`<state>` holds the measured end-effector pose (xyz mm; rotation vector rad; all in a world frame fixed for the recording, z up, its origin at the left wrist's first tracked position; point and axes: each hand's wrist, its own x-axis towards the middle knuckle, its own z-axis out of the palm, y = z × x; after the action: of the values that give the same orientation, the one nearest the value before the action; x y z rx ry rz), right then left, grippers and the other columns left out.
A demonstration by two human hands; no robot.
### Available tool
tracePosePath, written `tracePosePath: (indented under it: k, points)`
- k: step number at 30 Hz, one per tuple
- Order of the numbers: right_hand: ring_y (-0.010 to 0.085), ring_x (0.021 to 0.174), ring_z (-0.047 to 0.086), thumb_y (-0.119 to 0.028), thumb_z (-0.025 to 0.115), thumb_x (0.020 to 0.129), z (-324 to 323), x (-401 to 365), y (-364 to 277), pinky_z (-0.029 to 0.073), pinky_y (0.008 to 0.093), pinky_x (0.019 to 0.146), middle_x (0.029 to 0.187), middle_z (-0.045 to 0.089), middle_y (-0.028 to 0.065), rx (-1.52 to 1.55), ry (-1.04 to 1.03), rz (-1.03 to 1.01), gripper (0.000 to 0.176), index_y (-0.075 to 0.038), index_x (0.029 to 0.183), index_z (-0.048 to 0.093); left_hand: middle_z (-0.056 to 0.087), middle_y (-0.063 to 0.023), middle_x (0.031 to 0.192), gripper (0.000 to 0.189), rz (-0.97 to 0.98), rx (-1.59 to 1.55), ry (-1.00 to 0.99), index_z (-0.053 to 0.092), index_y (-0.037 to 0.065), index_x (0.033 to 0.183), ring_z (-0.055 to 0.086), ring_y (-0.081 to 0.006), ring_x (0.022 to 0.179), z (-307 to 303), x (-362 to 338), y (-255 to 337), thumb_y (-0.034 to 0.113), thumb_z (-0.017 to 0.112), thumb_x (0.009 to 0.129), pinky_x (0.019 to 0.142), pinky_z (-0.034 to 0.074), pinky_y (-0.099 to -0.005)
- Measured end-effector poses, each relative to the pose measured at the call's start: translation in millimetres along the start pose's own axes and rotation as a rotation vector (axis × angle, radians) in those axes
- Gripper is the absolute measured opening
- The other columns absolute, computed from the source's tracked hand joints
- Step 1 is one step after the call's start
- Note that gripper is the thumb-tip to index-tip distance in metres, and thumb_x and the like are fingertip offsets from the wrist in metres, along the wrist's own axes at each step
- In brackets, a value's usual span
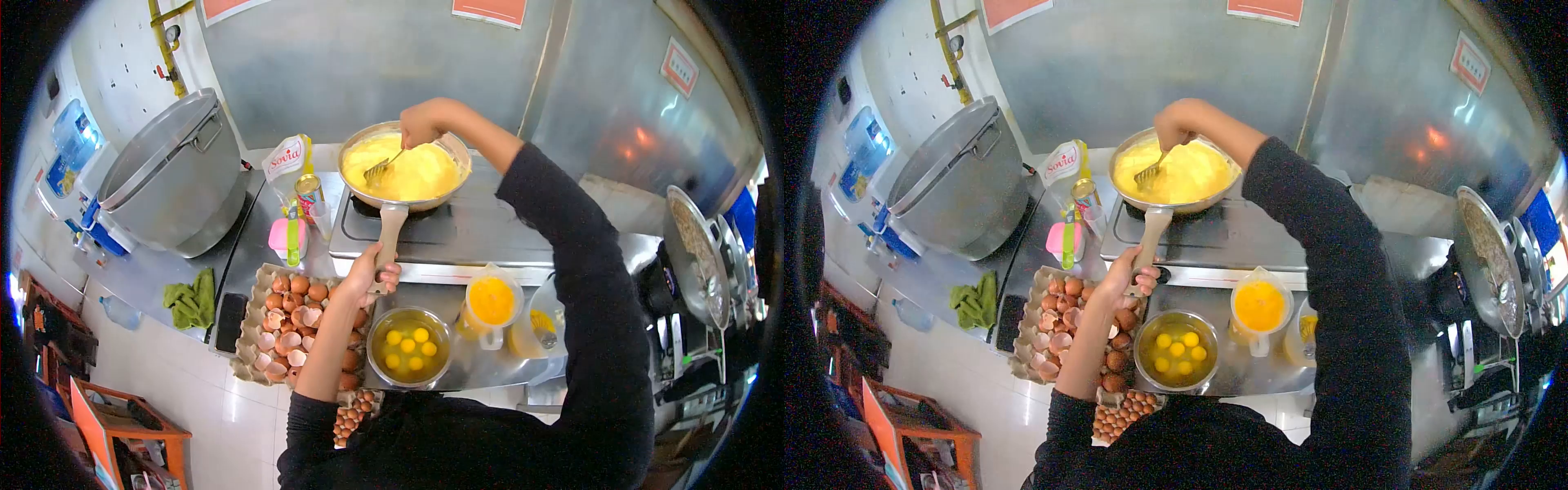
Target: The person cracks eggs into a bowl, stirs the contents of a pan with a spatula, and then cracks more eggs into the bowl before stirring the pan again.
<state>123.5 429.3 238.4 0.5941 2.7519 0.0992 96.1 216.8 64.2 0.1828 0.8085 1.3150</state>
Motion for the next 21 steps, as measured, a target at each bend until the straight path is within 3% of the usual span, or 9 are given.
tracePosePath:
  k: [2, 5, 8, 11, 13, 15, 17, 21]
  points:
    - [0.0193, 0.053, 0.056, -0.02, 0.054, 0.063, -3, 11, -1, 0.043, 0.0313, 0.044, 0.066, 0.058, 0.014, 0.031, 0.003, 0.08, 0.022, 0.001, 0.069, 0.059, 0.031, 0.003, 0.057, 0.028, 0.005, 0.024, 0.005, 0.037, 0.008, 0.087, 0.029, -0.0042, 0.043, 1, -2, 1, 0.034, 0.031, 0.083, 0.038, 0.027, -0.0177]
    - [0.0212, 0.057, 0.057, -0.016, 0.054, 0.064, 6, 19, -3, 0.045, 0.0317, 0.049, 0.069, 0.058, 0.0147, 0.024, 0.067, 0.13, 0.02, 0.001, 0.073, 0.06, 0.032, 0.0025, 0.057, 0.026, 0.009, 0.043, -0.028, 0.035, 0.009, 0.085, 0.029, -0.005, 0.043, -4, -2, 2, 0.034, 0.029, 0.083, 0.039, 0.028, -0.0194]
    - [0.0227, 0.058, 0.058, -0.013, 0.054, 0.066, 41, 15, -4, 0.045, 0.033, 0.052, 0.068, 0.058, 0.0153, -0.097, 0.391, 0.122, 0.017, 0.0, 0.075, 0.061, 0.032, 0.0021, 0.057, 0.026, 0.0, 0.012, -0.057, 0.034, 0.009, 0.084, 0.029, -0.0055, 0.043, -5, 1, 1, 0.033, 0.027, 0.084, 0.04, 0.028, -0.0202]
    - [0.02, 0.051, 0.048, -0.018, 0.051, 0.071, 39, 10, 32, 0.04, 0.034, 0.049, 0.055, 0.052, 0.0097, -0.08, 0.324, 0.076, 0.019, -0.001, 0.069, 0.058, 0.033, 0.0024, 0.057, 0.026, 0.011, 0.001, -0.059, 0.035, 0.008, 0.085, 0.029, -0.0049, 0.042, -6, 5, -4, 0.034, 0.029, 0.083, 0.039, 0.028, -0.0194]
    - [0.0153, 0.048, 0.046, -0.023, 0.05, 0.073, 9, -17, 62, 0.039, 0.0315, 0.046, 0.056, 0.053, 0.0064, -0.042, 0.182, -0.132, 0.021, -0.004, 0.074, 0.06, 0.033, 0.0033, 0.057, 0.026, 0.021, 0.0, 0.028, 0.036, 0.009, 0.086, 0.029, -0.003, 0.041, 5, -1, -6, 0.034, 0.031, 0.082, 0.036, 0.027, -0.0171]
    - [0.0112, 0.045, 0.042, -0.026, 0.051, 0.074, -22, -66, 65, 0.037, 0.0282, 0.044, 0.058, 0.053, 0.0022, 0.132, 0.06, 0.057, 0.022, -0.009, 0.083, 0.061, 0.033, 0.0031, 0.057, 0.026, 0.034, 0.009, 0.022, 0.036, 0.009, 0.086, 0.029, -0.0031, 0.041, 5, -1, -6, 0.034, 0.031, 0.083, 0.035, 0.027, -0.0175]
    - [0.0098, 0.044, 0.042, -0.026, 0.05, 0.076, -46, -107, 58, 0.037, 0.0261, 0.045, 0.061, 0.053, 0.0006, 0.049, -0.025, 0.138, 0.024, -0.01, 0.09, 0.06, 0.033, 0.0023, 0.057, 0.026, 0.033, 0.012, 0.004, 0.035, 0.008, 0.086, 0.029, -0.0043, 0.041, 4, 0, -6, 0.033, 0.03, 0.083, 0.037, 0.028, -0.0189]
    - [0.0117, 0.048, 0.044, -0.025, 0.048, 0.077, -46, -140, 46, 0.039, 0.0269, 0.048, 0.073, 0.059, 0.0028, -0.018, -0.149, -0.001, 0.025, -0.01, 0.094, 0.059, 0.033, 0.001, 0.056, 0.028, 0.029, -0.004, -0.03, 0.033, 0.007, 0.086, 0.029, -0.0067, 0.043, 5, 1, -8, 0.034, 0.029, 0.083, 0.04, 0.029, -0.0215]
